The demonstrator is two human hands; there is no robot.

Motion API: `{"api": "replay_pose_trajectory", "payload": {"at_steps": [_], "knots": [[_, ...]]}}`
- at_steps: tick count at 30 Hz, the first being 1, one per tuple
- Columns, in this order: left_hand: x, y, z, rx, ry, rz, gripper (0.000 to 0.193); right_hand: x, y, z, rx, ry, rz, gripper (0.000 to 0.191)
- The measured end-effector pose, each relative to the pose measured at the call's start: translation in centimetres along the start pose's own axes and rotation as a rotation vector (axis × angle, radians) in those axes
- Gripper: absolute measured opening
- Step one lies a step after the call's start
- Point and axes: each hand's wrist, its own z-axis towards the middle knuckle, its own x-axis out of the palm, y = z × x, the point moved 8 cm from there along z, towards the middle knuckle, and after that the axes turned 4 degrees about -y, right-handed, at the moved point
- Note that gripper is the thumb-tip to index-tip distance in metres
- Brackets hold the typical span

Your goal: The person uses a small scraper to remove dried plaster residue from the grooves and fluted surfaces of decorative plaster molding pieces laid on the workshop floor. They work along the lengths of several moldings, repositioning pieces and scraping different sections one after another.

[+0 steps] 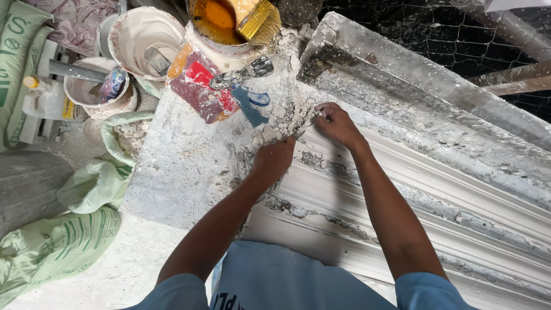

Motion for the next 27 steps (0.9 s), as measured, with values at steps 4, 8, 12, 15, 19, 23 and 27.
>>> {"api": "replay_pose_trajectory", "payload": {"at_steps": [4,8,12,15,19,23,27], "knots": [[0.3,1.3,0.2,0.029,0.016,-0.038,0.012,0.0,0.4,0.1,0.04,-0.018,0.005,0.033],[0.6,0.8,-0.3,0.062,-0.047,-0.017,0.012,-0.1,1.1,0.1,0.005,-0.04,-0.008,0.031],[1.0,0.3,-0.2,0.041,0.01,0.003,0.011,-0.2,1.2,0.0,0.023,-0.037,-0.039,0.026],[0.3,0.2,0.2,0.015,-0.003,-0.025,0.01,-0.3,2.3,0.0,-0.052,-0.054,-0.01,0.034],[-0.2,0.7,0.6,-0.015,0.046,-0.089,0.014,-0.1,2.8,-0.2,0.008,-0.094,-0.029,0.03],[-0.1,1.4,0.3,-0.06,0.116,-0.182,0.026,0.4,4.1,-0.7,-0.035,-0.137,-0.133,0.038],[0.4,2.1,-0.4,-0.182,0.154,-0.295,0.034,0.7,5.1,-1.1,-0.063,-0.144,-0.201,0.048]]}}
